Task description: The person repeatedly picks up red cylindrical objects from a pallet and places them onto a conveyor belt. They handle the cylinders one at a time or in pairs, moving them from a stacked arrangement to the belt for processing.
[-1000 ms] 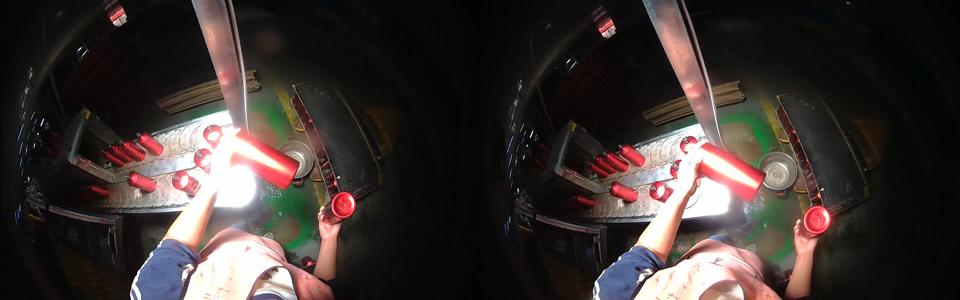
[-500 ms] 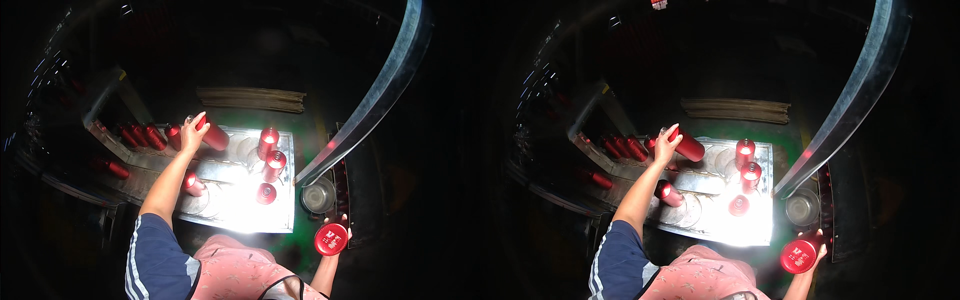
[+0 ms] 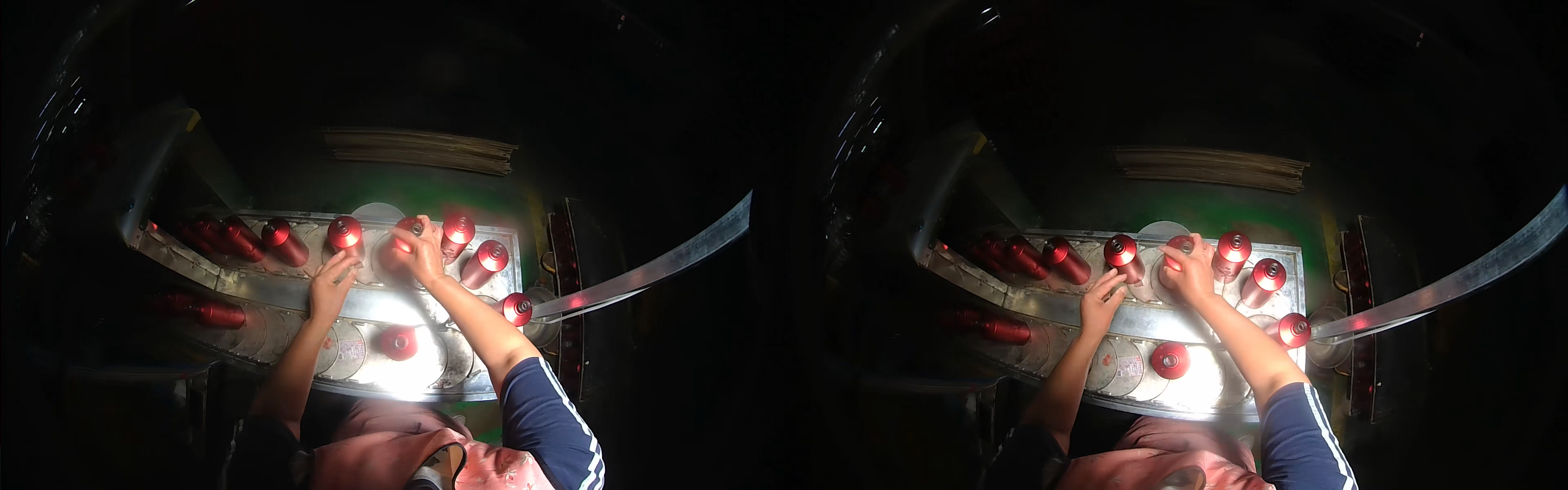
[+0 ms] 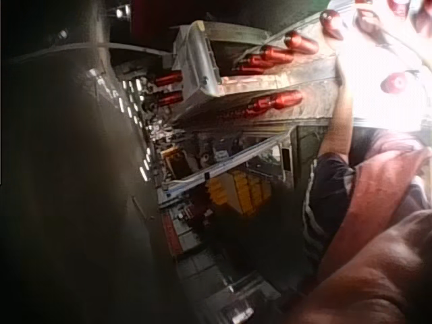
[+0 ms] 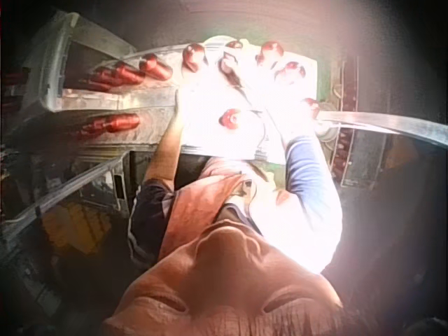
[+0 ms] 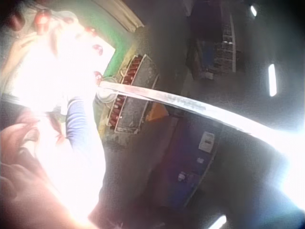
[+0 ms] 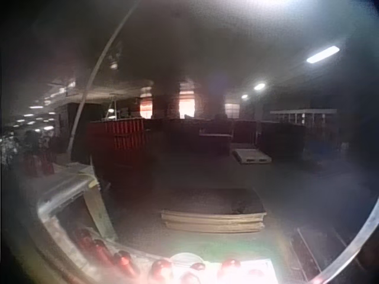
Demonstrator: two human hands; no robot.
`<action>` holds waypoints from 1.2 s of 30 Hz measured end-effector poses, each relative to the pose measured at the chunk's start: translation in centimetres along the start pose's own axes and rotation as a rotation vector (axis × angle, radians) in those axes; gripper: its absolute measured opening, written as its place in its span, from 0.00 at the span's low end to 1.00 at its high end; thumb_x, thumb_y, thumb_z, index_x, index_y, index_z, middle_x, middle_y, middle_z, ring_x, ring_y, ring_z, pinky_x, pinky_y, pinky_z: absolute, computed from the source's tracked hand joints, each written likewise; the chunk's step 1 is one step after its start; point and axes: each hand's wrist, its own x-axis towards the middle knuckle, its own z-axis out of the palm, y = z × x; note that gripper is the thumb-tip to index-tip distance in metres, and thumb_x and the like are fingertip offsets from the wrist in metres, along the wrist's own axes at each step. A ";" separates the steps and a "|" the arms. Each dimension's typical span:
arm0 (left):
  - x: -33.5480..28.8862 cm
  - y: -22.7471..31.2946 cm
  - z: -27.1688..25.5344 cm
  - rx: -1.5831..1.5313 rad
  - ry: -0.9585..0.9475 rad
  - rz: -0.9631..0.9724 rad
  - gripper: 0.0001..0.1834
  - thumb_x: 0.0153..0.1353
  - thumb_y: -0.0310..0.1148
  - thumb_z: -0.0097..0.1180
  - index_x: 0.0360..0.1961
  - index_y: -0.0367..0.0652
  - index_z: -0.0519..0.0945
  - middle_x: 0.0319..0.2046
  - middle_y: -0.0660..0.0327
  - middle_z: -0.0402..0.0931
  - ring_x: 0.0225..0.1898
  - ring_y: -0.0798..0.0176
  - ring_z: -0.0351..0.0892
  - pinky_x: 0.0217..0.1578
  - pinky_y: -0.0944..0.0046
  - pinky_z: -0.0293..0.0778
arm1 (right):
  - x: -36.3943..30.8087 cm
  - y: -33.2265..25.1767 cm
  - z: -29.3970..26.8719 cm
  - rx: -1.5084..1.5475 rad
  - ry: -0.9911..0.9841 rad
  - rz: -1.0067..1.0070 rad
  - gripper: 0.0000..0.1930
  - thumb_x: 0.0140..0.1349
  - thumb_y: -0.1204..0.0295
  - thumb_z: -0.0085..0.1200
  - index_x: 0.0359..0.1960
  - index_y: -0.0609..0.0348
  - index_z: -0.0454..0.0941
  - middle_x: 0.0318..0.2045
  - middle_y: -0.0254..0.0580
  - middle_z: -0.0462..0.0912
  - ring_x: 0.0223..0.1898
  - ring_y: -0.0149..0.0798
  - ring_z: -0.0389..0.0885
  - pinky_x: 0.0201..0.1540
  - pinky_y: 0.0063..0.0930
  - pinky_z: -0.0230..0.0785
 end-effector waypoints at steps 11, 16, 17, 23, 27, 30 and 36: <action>-11.7 3.3 3.3 0.084 -0.653 0.091 0.37 0.52 0.51 0.69 0.62 0.51 0.74 0.64 0.51 0.67 0.65 0.43 0.63 0.64 0.49 0.62 | 1.9 -9.2 4.8 0.069 -0.191 -0.132 0.26 0.56 0.73 0.63 0.58 0.37 0.80 0.65 0.56 0.67 0.68 0.58 0.59 0.69 0.48 0.55; -11.7 2.2 2.4 -0.228 -0.581 -0.049 0.28 0.54 0.44 0.67 0.57 0.52 0.79 0.57 0.53 0.72 0.59 0.48 0.70 0.61 0.52 0.66 | -6.7 -15.7 -5.5 0.440 -0.248 -0.277 0.18 0.59 0.85 0.57 0.51 0.59 0.83 0.57 0.47 0.76 0.51 0.37 0.81 0.51 0.26 0.75; -12.1 2.3 2.2 -0.156 -0.401 0.123 0.27 0.55 0.43 0.65 0.57 0.53 0.79 0.56 0.54 0.74 0.56 0.50 0.73 0.59 0.54 0.68 | -8.9 -16.3 -8.6 0.432 -0.209 -0.240 0.16 0.59 0.85 0.57 0.50 0.61 0.83 0.56 0.47 0.76 0.50 0.36 0.81 0.51 0.26 0.75; -12.3 7.1 -1.3 -0.286 -0.413 -0.133 0.30 0.55 0.40 0.65 0.62 0.51 0.76 0.59 0.48 0.72 0.60 0.48 0.71 0.61 0.57 0.66 | -26.8 -16.7 -25.9 0.339 0.271 0.359 0.13 0.60 0.86 0.53 0.45 0.68 0.82 0.46 0.42 0.78 0.46 0.32 0.78 0.45 0.22 0.73; -11.3 11.6 -3.9 0.004 0.038 0.126 0.30 0.55 0.34 0.66 0.60 0.39 0.74 0.60 0.48 0.71 0.62 0.46 0.68 0.64 0.50 0.61 | -39.6 -23.5 -34.9 0.154 0.601 0.577 0.13 0.63 0.84 0.52 0.49 0.65 0.81 0.46 0.37 0.75 0.41 0.27 0.77 0.41 0.20 0.74; -11.3 17.9 -2.3 -0.362 -0.147 0.134 0.19 0.63 0.26 0.58 0.56 0.38 0.76 0.55 0.54 0.75 0.56 0.56 0.75 0.56 0.58 0.69 | -47.7 -24.6 -37.0 -0.007 0.807 0.810 0.16 0.61 0.83 0.53 0.51 0.59 0.82 0.44 0.40 0.77 0.43 0.34 0.80 0.48 0.24 0.70; -17.4 28.1 7.1 -0.848 -1.230 0.141 0.13 0.68 0.20 0.52 0.53 0.34 0.77 0.48 0.62 0.76 0.48 0.68 0.76 0.50 0.70 0.72 | -55.5 -29.3 -27.0 -0.283 1.065 1.159 0.20 0.58 0.77 0.58 0.54 0.53 0.80 0.42 0.45 0.79 0.43 0.43 0.81 0.49 0.29 0.72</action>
